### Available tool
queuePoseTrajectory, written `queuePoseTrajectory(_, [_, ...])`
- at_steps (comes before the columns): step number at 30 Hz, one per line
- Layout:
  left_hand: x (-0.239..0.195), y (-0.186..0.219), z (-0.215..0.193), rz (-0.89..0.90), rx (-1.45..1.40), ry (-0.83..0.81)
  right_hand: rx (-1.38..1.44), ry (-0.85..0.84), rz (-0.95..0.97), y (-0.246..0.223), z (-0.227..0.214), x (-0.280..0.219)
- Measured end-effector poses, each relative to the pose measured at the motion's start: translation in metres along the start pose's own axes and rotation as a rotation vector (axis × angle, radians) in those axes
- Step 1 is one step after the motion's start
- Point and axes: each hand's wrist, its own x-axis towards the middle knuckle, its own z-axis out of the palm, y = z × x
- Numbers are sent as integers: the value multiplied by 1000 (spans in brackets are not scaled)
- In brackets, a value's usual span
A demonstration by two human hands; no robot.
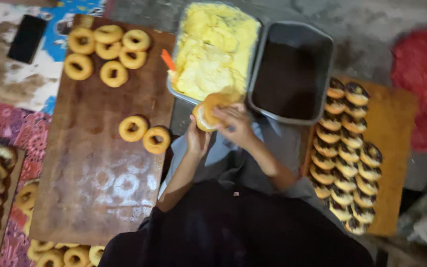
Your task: The person fills plain donuts with a yellow cream using a piping bag, then dips the filled donuts into a dark topping and places them on a wooden board.
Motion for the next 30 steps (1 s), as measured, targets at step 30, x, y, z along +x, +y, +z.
queuePoseTrajectory(30, [26,-59,-39,-238,41,-54,-531,91,639,207,-83,-35])
